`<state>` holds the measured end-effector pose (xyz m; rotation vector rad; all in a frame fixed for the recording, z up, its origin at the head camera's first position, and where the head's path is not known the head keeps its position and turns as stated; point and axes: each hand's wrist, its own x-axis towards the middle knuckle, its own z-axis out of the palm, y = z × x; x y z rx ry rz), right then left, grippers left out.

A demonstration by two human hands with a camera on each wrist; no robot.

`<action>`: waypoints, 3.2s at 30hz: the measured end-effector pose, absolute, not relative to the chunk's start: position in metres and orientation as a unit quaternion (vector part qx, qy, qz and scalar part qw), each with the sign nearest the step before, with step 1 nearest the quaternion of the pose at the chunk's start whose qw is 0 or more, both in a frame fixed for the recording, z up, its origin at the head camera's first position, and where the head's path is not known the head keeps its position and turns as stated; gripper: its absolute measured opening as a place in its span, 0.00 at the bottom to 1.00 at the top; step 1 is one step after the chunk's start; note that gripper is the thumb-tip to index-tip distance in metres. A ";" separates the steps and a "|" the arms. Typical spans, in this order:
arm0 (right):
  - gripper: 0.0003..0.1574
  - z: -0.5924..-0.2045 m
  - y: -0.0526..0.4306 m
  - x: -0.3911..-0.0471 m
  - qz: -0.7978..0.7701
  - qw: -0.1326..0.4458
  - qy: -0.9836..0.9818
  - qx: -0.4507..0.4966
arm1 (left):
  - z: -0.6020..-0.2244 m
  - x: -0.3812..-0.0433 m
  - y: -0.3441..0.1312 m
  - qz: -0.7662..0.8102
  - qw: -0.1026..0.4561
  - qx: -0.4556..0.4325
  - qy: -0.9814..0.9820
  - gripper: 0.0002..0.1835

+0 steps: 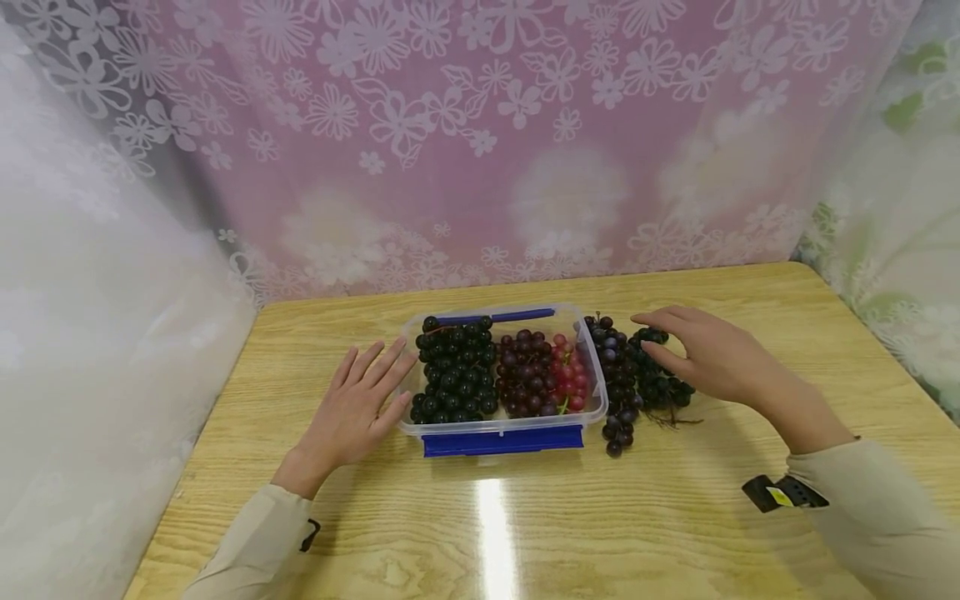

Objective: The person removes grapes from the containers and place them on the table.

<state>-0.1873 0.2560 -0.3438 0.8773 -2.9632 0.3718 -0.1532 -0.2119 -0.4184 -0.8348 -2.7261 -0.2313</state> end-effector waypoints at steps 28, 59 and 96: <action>0.28 -0.366 0.150 -0.189 0.102 0.079 -0.895 0.427 | -0.419 -0.152 -0.213 -0.077 0.137 -0.286 -0.945 0.31; 0.25 -0.379 0.125 -0.196 0.033 0.054 -0.900 0.431 | -0.423 -0.154 -0.213 -0.087 0.133 -0.284 -0.946 0.30; 0.26 -0.388 0.104 -0.195 -0.012 0.080 -0.952 0.296 | -0.408 -0.156 -0.212 -0.025 0.160 -0.294 -0.942 0.33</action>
